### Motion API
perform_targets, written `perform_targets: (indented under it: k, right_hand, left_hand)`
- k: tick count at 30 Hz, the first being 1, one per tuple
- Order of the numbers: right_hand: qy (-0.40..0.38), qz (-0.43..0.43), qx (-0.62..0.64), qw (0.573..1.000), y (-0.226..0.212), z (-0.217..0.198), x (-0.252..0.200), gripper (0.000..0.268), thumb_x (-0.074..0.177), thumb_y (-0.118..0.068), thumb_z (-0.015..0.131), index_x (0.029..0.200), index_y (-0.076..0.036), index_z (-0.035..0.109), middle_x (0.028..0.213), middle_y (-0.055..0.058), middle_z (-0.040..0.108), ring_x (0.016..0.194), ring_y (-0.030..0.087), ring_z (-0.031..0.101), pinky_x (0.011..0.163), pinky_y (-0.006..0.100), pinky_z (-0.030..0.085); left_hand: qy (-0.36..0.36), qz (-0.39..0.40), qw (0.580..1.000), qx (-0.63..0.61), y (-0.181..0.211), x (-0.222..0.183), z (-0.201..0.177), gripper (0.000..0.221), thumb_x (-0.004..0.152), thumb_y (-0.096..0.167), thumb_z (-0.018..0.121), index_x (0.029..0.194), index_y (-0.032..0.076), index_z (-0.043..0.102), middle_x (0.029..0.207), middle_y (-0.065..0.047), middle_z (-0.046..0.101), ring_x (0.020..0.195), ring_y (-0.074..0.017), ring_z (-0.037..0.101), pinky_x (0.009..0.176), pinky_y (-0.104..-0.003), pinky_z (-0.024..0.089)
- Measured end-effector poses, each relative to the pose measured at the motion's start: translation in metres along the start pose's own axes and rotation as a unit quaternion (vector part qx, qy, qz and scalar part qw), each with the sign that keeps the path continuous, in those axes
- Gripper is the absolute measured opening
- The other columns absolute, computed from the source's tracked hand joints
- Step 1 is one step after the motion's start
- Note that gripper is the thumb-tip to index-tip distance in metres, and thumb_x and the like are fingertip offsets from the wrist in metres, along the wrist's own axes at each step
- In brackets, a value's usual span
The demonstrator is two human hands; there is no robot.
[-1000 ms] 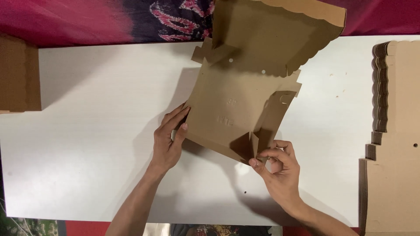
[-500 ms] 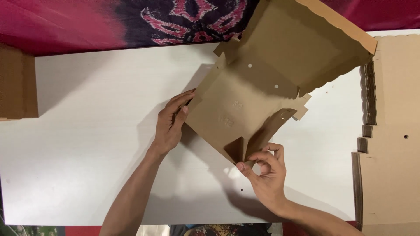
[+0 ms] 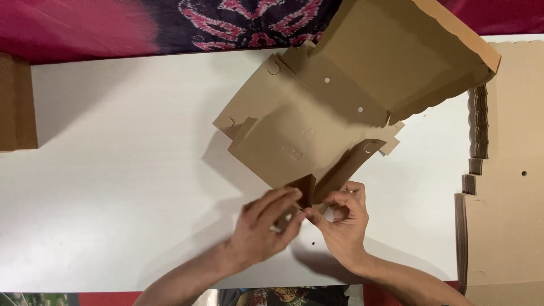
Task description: Folding a flat cardboard cutout into a finished box by folding flaps and tucking tabs.
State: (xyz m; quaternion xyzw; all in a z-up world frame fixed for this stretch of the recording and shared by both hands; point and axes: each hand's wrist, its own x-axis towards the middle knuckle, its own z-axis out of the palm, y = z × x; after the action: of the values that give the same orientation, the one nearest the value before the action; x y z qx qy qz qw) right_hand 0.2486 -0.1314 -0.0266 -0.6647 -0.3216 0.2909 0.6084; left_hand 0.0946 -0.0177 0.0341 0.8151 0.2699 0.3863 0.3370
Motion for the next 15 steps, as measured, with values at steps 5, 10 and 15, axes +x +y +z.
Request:
perform_targets:
  k: [5, 10, 15]
  right_hand:
    - [0.01, 0.017, -0.027, 0.999, -0.001, -0.001, 0.001, 0.04, 0.064, -0.002, 0.094, 0.091, -0.013, 0.066, 0.108, 0.004, 0.042, 0.087, 0.011, 0.046, 0.064, 0.022, 0.041]
    - [-0.027, 0.015, -0.008, 0.999, -0.015, 0.0, 0.003, 0.011, 0.089, 0.0, 0.074, 0.093, -0.007, 0.067, 0.102, 0.004, 0.043, 0.075, 0.011, 0.053, 0.066, 0.023, 0.049]
    - [-0.048, 0.026, 0.033, 0.998, -0.02, 0.002, 0.003, 0.024, 0.085, 0.01, 0.072, 0.101, -0.007, 0.066, 0.106, 0.007, 0.039, 0.075, 0.014, 0.058, 0.068, 0.025, 0.059]
  left_hand:
    - [-0.087, 0.005, 0.996, -0.025, 0.004, -0.027, 0.021, 0.036, 0.101, 0.006, 0.057, 0.135, -0.006, 0.057, 0.131, -0.022, 0.067, 0.105, -0.0273, 0.075, 0.074, -0.033, 0.067]
    - [-0.032, 0.02, 0.999, 0.02, -0.001, -0.021, 0.027, 0.033, 0.095, 0.009, 0.073, 0.125, -0.004, 0.065, 0.121, -0.015, 0.071, 0.09, -0.0155, 0.076, 0.075, -0.026, 0.068]
    - [-0.018, 0.008, 1.0, 0.019, -0.001, -0.019, 0.025, 0.024, 0.096, 0.011, 0.071, 0.114, -0.004, 0.068, 0.11, -0.014, 0.073, 0.083, -0.0175, 0.074, 0.066, -0.025, 0.066]
